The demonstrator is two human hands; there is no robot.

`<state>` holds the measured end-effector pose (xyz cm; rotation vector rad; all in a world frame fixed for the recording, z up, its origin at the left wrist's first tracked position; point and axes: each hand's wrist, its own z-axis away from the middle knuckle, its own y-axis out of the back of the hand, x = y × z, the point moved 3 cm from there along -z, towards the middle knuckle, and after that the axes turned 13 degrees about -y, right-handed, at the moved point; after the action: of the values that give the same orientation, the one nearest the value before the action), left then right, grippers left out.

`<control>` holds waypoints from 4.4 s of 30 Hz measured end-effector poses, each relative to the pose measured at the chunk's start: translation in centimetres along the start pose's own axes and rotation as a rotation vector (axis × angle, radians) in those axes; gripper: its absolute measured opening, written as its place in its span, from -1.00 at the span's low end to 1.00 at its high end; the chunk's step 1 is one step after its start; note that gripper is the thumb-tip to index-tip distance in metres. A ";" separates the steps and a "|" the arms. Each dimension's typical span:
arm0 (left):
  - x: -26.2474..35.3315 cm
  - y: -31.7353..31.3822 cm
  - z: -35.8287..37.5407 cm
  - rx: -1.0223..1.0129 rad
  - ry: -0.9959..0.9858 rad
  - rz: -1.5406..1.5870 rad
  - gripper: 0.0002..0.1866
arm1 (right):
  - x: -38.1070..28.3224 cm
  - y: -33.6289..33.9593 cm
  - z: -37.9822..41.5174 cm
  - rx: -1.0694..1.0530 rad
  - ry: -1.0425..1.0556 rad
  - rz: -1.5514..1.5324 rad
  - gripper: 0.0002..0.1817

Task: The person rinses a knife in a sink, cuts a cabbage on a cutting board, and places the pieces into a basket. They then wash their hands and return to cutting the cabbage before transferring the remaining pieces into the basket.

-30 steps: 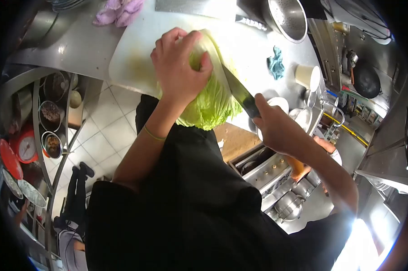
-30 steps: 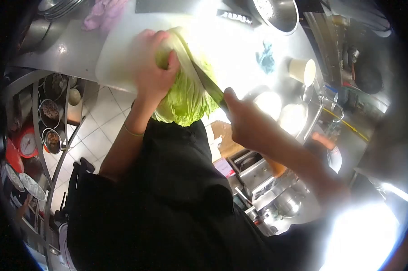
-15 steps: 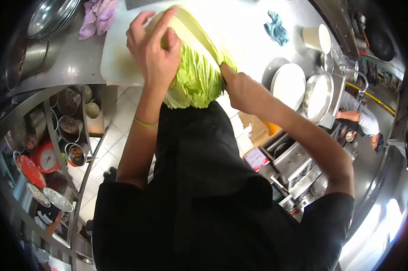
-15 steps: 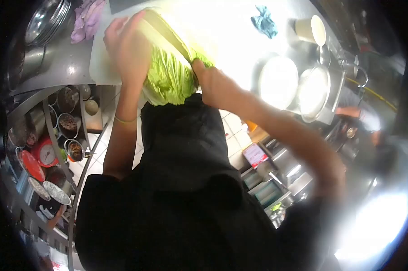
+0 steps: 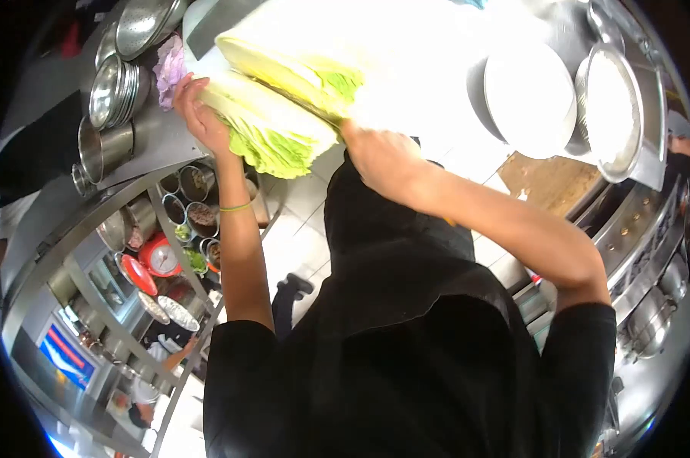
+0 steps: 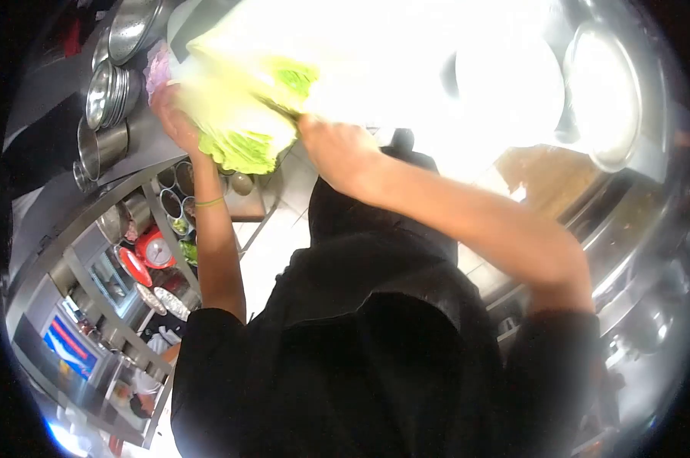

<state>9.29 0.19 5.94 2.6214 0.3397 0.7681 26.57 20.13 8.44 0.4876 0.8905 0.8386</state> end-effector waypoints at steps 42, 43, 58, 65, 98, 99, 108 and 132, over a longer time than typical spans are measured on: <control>2.4 6.3 5.5 0.285 1.414 0.990 -0.53 | 2.3 -0.6 8.2 0.027 -0.143 0.323 -0.49; 1.5 7.0 6.6 0.338 1.389 1.028 -0.57 | 3.1 -0.7 8.7 0.026 -0.140 0.339 -0.48; -6.0 13.0 6.6 0.809 1.124 0.956 -0.44 | 13.4 4.8 9.9 0.343 -0.142 0.785 -0.67; 5.1 11.2 3.3 0.002 0.878 0.618 -0.34 | 11.2 2.9 16.4 0.479 -0.592 0.376 -0.83; 4.8 -2.7 0.9 -0.912 0.228 -0.175 0.14 | 10.9 2.8 12.8 0.460 -0.318 -0.252 -0.78; 5.8 -2.7 0.2 -0.997 0.187 -0.159 0.18 | 9.9 3.8 12.3 0.465 -0.302 -0.223 -0.78; 4.3 -4.2 -1.5 -0.860 0.023 -0.112 0.14 | 1.0 3.2 8.3 0.407 -0.316 -0.153 -0.74; 4.1 -5.7 -1.1 -0.968 0.026 -0.090 -0.13 | 2.1 -2.7 -1.6 0.369 -0.198 -0.294 -0.71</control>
<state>11.36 6.96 6.23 1.6754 0.0520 0.6943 27.10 20.27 4.73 0.7272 0.9087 0.3500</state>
